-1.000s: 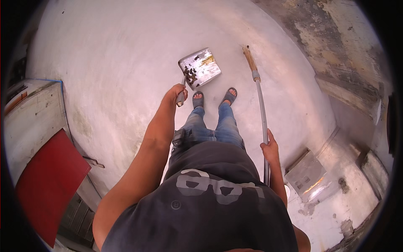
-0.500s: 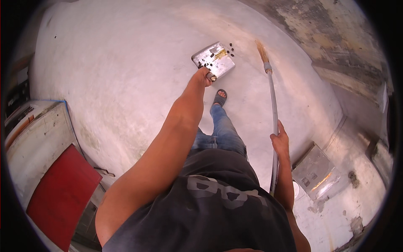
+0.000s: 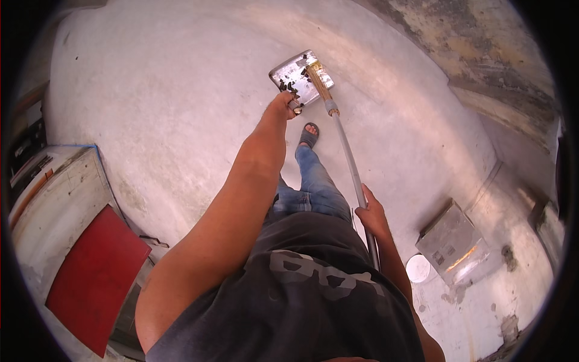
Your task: The person walks around an outdoor concrete area holding a dustpan and a broom, sweeping animal droppings off the ground into the dustpan. The person then walks over to a metal animal cage and touches its side.
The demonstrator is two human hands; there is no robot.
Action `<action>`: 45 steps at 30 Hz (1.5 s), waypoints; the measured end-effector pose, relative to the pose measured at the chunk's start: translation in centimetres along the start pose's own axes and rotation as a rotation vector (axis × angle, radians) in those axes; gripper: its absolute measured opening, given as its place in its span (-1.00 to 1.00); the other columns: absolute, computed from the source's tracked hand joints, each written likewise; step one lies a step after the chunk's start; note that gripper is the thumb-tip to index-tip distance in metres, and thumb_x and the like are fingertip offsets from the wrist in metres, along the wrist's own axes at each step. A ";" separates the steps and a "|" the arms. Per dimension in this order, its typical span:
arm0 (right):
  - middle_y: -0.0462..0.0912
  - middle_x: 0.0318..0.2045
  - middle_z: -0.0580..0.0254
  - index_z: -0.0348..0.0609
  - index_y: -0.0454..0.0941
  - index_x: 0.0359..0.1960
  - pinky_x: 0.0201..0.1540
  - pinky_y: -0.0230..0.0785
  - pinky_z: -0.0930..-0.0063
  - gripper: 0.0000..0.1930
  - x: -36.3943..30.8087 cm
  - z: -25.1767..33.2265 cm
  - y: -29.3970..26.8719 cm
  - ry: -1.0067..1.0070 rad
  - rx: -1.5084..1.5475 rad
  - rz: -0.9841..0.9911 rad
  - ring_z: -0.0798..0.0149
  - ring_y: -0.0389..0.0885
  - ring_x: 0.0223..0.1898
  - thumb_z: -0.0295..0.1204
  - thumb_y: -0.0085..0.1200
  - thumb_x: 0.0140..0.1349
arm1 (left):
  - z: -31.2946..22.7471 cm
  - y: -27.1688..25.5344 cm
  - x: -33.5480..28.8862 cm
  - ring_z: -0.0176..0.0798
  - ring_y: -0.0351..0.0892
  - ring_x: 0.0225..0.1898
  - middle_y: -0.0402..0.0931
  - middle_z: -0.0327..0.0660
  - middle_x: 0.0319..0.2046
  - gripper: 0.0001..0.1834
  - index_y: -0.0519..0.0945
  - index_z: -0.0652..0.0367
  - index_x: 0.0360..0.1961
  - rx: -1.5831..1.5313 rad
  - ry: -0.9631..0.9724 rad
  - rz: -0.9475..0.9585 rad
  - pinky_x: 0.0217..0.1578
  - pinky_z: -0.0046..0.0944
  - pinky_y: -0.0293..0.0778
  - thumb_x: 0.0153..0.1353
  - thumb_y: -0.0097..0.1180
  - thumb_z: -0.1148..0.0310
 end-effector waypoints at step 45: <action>0.44 -0.61 0.09 -0.06 0.10 0.21 -0.52 0.28 0.45 -0.27 -1.1 3.0 -0.5 -0.188 -0.066 -0.058 0.31 0.34 -0.67 -0.55 -0.09 -0.15 | -1.3 -4.2 -0.8 -0.35 0.26 -0.85 0.25 -0.34 -0.87 -0.80 0.29 0.06 -0.70 0.062 0.087 0.148 -0.81 -0.34 0.26 0.04 -0.08 0.41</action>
Point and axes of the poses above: each hand's wrist, its own x-axis towards the middle knuckle, its own y-axis out of the palm, z = x × y, the point moved 10 cm from there along x, towards the middle knuckle
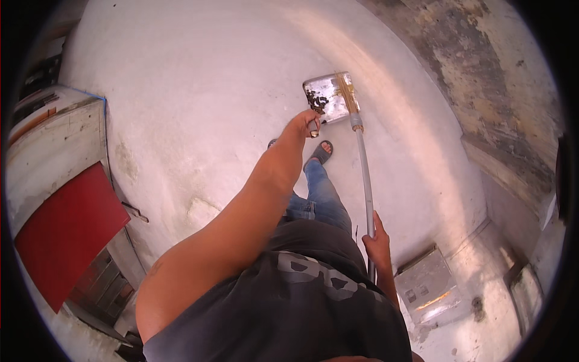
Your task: The person walks around an outdoor concrete area holding a dustpan and a broom, sweeping animal droppings off the ground into the dustpan. The person then walks over to a metal animal cage and touches its side.
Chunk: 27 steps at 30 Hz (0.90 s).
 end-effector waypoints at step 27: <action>0.53 -0.29 -0.06 -0.36 0.20 0.05 -0.15 0.35 0.35 -0.36 23.9 36.3 14.5 -0.441 -0.494 -0.141 0.02 0.53 -0.22 -0.60 0.00 -0.23 | -24.9 -41.8 -25.3 -0.13 0.30 -0.86 0.32 -0.06 -0.86 -0.75 0.35 0.24 -0.81 -0.231 0.456 0.106 -0.83 -0.19 0.26 -0.09 -0.22 0.40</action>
Point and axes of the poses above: each hand's wrist, its own x-axis towards the middle knuckle, its own y-axis out of the palm, z = x × y, the point moved 10 cm from there along x, towards the middle knuckle
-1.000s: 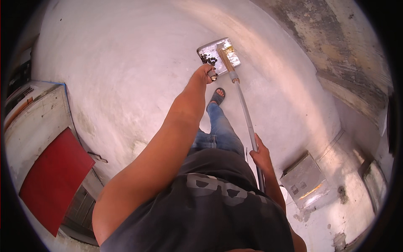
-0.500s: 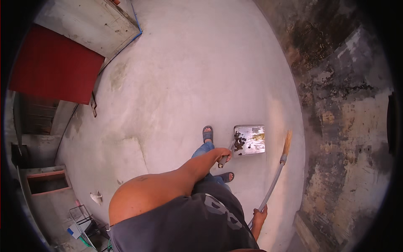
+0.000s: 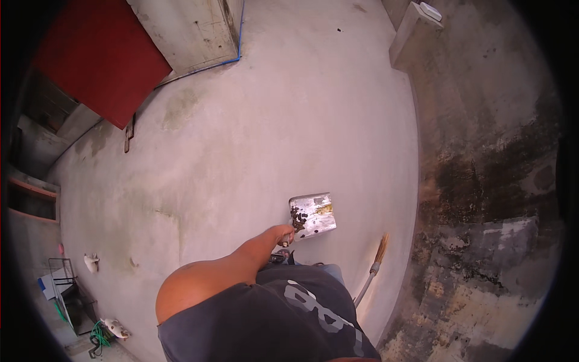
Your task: The person walks around an outdoor concrete area holding a dustpan and a broom, sweeping animal droppings off the ground into the dustpan. The person then walks over to a metal animal cage and touches its side.
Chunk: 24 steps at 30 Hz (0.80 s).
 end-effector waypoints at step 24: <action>0.54 -0.44 -0.09 -0.38 0.42 -0.28 -0.21 0.35 0.29 -0.62 54.0 95.8 16.4 -0.413 -0.149 0.067 -0.02 0.53 -0.36 -0.45 0.01 -0.22 | -54.5 -40.5 -11.9 -0.40 0.21 -0.84 0.17 -0.31 -0.82 -0.78 0.16 0.12 -0.78 -1.544 0.438 0.005 -0.85 -0.51 0.26 -0.08 -0.19 0.56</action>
Point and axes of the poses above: each hand's wrist, its own x-axis towards the middle knuckle, its own y-axis out of the palm, z = x × y, the point moved 10 cm from there along x, towards the middle knuckle
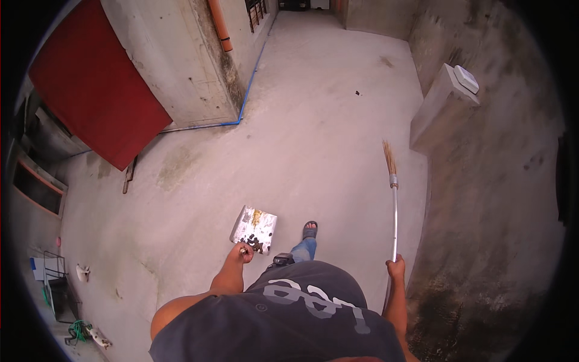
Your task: The person walks around an outdoor concrete area holding a dustpan and a broom, sweeping animal droppings off the ground into the dustpan. The person then walks over to a metal animal cage and touches its side.
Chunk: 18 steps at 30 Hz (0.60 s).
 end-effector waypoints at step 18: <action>0.52 -0.41 -0.23 -0.40 0.42 -0.43 -0.21 0.35 0.20 -0.71 22.0 13.8 6.4 0.220 -0.145 0.130 -0.14 0.51 -0.30 -0.43 0.05 -0.21 | -6.8 36.9 22.1 -0.48 0.22 -0.85 0.18 -0.37 -0.82 -0.75 0.18 0.55 -0.28 -0.009 -0.179 -0.104 -0.86 -0.55 0.25 0.09 -0.31 0.50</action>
Point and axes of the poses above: each hand's wrist, its own x-axis towards the middle knuckle, its own y-axis out of the palm, z = x × y, the point moved 10 cm from there along x, towards the middle knuckle
